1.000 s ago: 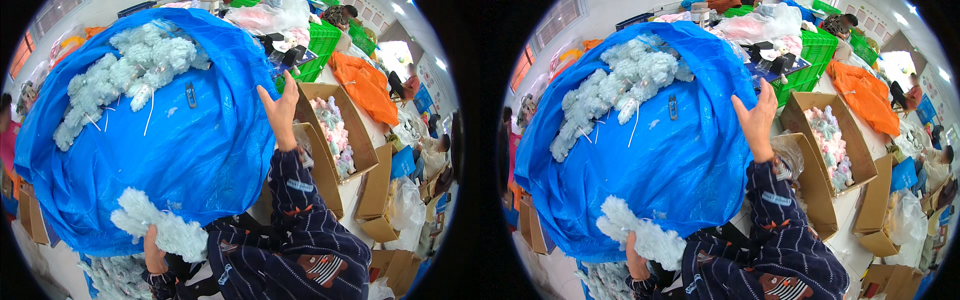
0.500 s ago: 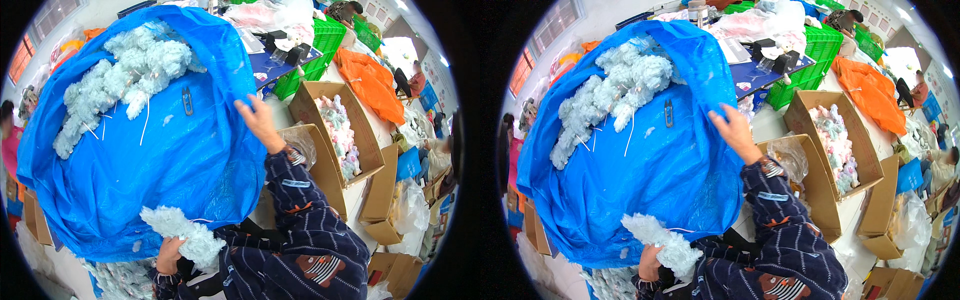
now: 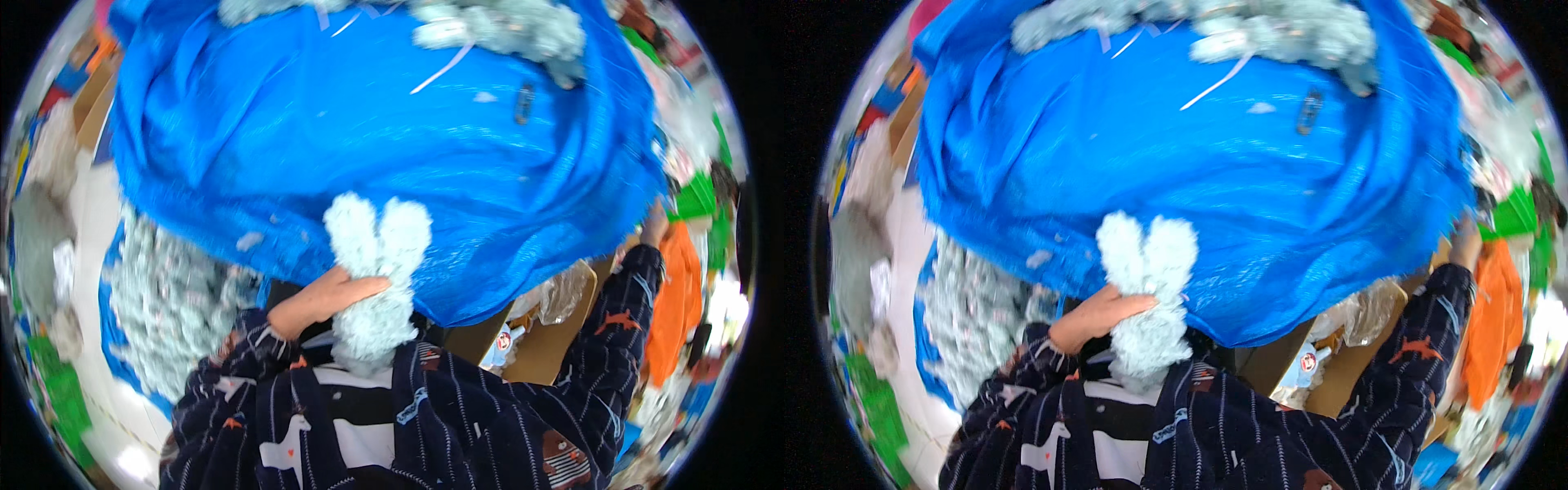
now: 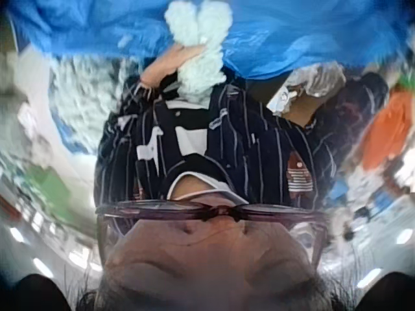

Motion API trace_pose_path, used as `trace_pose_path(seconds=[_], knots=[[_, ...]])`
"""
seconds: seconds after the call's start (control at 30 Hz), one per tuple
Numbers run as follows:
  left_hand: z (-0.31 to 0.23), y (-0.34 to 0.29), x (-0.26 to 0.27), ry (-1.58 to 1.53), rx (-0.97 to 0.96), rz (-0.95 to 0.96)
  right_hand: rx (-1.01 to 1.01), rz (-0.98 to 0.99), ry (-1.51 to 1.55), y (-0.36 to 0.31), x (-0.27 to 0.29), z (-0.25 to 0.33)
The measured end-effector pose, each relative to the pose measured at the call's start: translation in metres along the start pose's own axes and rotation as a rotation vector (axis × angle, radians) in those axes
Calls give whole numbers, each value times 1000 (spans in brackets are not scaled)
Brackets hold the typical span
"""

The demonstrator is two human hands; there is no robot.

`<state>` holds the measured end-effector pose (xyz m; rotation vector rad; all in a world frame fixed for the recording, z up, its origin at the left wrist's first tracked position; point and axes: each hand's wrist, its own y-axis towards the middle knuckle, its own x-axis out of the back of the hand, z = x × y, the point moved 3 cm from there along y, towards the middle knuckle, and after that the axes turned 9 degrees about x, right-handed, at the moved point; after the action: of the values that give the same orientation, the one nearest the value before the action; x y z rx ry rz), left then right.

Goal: The person repeatedly picks up light blue stuffed bunny toys from a large blue sack, fluffs the fur, and ties a white string around the neck. The person handles the toys one at a time, turning them over and adjusting the string before placing them back into the sack.

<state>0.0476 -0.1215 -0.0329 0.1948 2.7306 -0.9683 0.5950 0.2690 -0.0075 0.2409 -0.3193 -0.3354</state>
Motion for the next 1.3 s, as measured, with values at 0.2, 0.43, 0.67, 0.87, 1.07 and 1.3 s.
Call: trace_pose_path(seconds=[0.2, 0.43, 0.67, 0.87, 1.07, 1.3], knots=[[9, 1, 8, -87, -133, 10, 220, 196, -41, 6, 18, -11], [20, 8, 19, 39, -90, -56, 20, 167, 699, -215, -67, 138], [11, -3, 17, 39, -218, -22, 161, 1266, 102, -398, -206, 218], [13, -8, 25, 357, -471, -89, 653, 1377, -262, -411, -231, 239], [13, -18, 19, 338, -510, -89, 1048, 1516, -605, -419, -238, 265], [19, -20, 16, 427, -583, -96, 902, 1773, -464, -430, -260, 258]])
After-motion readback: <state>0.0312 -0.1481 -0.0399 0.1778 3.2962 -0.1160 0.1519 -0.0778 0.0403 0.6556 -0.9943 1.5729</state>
